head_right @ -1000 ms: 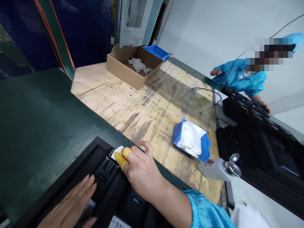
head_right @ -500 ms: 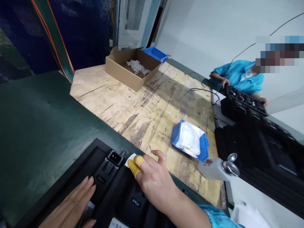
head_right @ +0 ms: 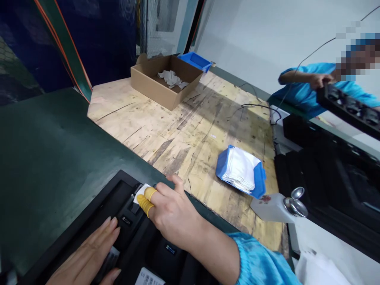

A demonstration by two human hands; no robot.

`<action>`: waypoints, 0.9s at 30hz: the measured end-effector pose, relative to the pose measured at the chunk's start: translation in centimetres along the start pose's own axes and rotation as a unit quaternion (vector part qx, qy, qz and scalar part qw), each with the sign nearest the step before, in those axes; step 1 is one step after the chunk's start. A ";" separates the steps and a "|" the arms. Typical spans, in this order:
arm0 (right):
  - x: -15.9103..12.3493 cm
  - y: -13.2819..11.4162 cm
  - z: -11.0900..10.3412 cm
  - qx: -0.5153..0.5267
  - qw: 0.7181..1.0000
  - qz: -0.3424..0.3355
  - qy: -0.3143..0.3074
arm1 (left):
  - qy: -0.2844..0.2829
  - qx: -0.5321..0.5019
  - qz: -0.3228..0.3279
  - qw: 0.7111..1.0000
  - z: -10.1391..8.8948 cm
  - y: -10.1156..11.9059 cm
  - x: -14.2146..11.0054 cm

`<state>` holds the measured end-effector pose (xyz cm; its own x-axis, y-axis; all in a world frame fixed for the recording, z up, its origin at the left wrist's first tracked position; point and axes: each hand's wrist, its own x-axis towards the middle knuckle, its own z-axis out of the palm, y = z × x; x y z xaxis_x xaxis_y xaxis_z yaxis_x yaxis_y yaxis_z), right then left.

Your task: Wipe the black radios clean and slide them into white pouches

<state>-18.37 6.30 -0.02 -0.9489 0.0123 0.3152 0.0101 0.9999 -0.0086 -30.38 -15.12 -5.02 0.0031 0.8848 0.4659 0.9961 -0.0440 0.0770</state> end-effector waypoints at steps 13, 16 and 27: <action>-2.7 0.0 -0.1 -0.029 0.999 0.014 0.000 | 0.008 0.014 0.009 1.000 0.0 -0.2 0.2; -2.7 0.0 -0.2 -0.032 0.999 0.015 0.005 | 0.010 0.001 0.005 1.000 0.0 -0.2 0.1; -2.5 2.1 -1.6 -0.071 0.995 0.043 0.047 | 0.008 0.015 0.012 1.000 0.2 -0.1 0.1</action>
<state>-15.51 8.40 0.71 -0.9092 0.0922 0.4061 0.1415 0.9855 0.0931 -30.45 -14.91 -5.10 0.0266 0.8760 0.4816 0.9979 -0.0516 0.0389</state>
